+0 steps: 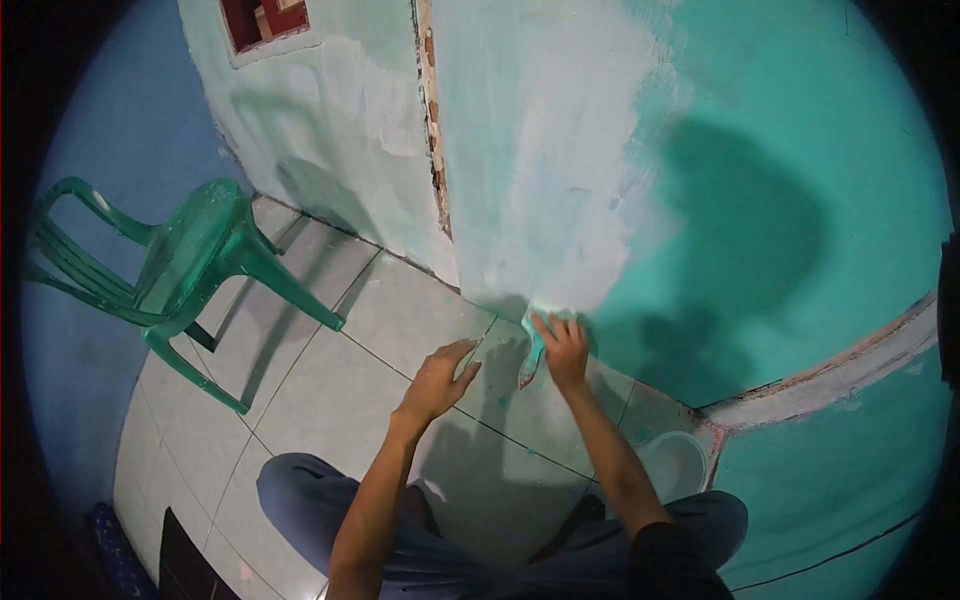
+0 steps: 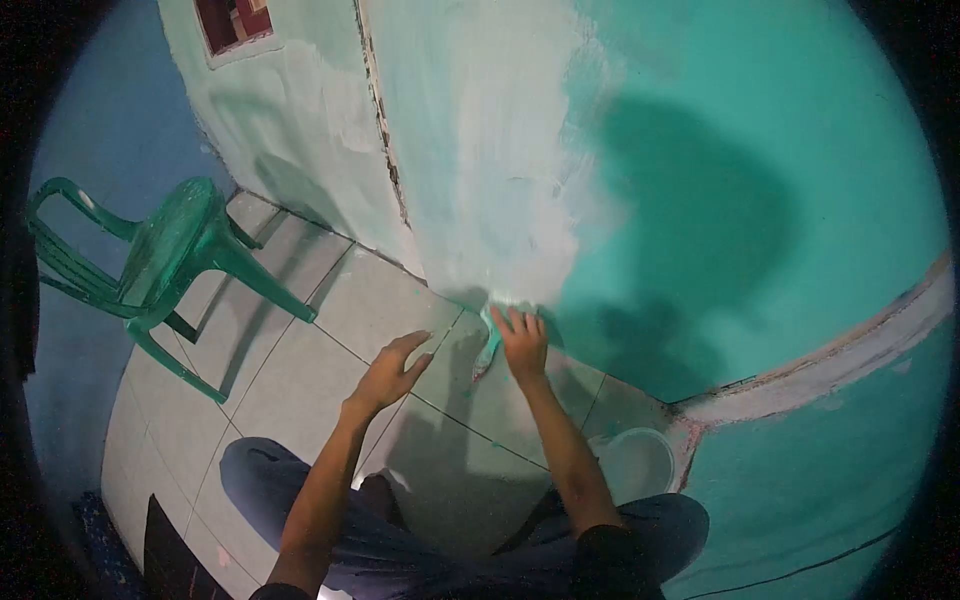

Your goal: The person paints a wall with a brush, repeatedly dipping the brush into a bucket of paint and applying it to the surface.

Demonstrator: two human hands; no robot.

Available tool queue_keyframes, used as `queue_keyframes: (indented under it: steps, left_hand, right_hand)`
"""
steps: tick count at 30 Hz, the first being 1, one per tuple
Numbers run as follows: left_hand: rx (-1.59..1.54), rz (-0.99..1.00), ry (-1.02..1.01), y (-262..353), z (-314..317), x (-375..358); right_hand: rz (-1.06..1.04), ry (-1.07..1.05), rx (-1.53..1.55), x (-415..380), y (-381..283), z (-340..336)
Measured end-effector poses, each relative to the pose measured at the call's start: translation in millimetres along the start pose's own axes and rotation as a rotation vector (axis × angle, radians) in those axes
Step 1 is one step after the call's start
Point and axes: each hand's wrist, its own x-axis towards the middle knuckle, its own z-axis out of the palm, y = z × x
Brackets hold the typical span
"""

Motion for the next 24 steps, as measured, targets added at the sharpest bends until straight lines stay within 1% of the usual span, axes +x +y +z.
queue_keyframes:
  steps: [2,3,5,6,8,9,11,12,14,15,16,18,19,20,22,23,24]
  left_hand:
    - [-0.009,-0.013,-0.018,-4,-8,1]
    - [-0.012,-0.004,-0.022,-4,-10,-2]
    - [-0.019,0.002,-0.033,-1,-17,-12]
    - [-0.013,0.006,-0.032,-4,-20,-11]
    - [-0.018,-0.068,-0.052,-8,-19,-19]
    - [-0.031,-0.087,-0.06,-7,-21,-21]
    - [-0.027,-0.083,-0.069,-13,-19,-21]
    - [-0.014,-0.078,-0.076,-16,-19,-22]
    - [-0.057,-0.07,-0.099,-12,-22,-20]
    - [-0.062,-0.074,-0.083,-8,-22,-19]
    - [-0.063,-0.074,-0.064,-6,-22,-17]
    - [-0.042,-0.062,-0.056,-5,-22,-17]
    - [-0.021,-0.054,-0.054,-5,-23,-16]
    - [-0.021,-0.051,-0.056,-3,-25,-16]
    - [-0.039,-0.065,-0.045,5,-29,-18]
    - [-0.039,-0.066,-0.043,4,-29,-17]
    - [-0.029,-0.059,-0.045,4,-29,-16]
  right_hand:
    - [0.164,-0.224,0.115,-40,-14,35]
    - [0.175,-0.228,0.119,-46,-16,35]
    - [0.291,-0.242,0.103,-54,-17,38]
    - [0.294,-0.235,0.105,-37,-14,39]
    - [0.28,-0.125,0.055,3,-2,10]
    - [0.278,-0.136,0.05,18,-2,-9]
    - [0.205,0.129,0.022,49,-13,-36]
    - [0.201,0.119,0.028,59,-16,-41]
    - [0.161,0.362,0.002,65,-22,-48]
    - [0.195,0.267,0.029,56,-25,-42]
    - [0.191,0.269,0.027,39,-25,-27]
    - [0.154,-0.092,0.061,-9,-22,13]
    - [0.22,-0.161,0.128,-26,-25,24]
    - [0.222,-0.16,0.126,-31,-21,27]
    - [0.274,-0.296,0.061,-31,-15,23]
    - [0.272,-0.296,0.062,-27,-12,25]
    - [0.262,-0.209,0.061,-6,-8,15]
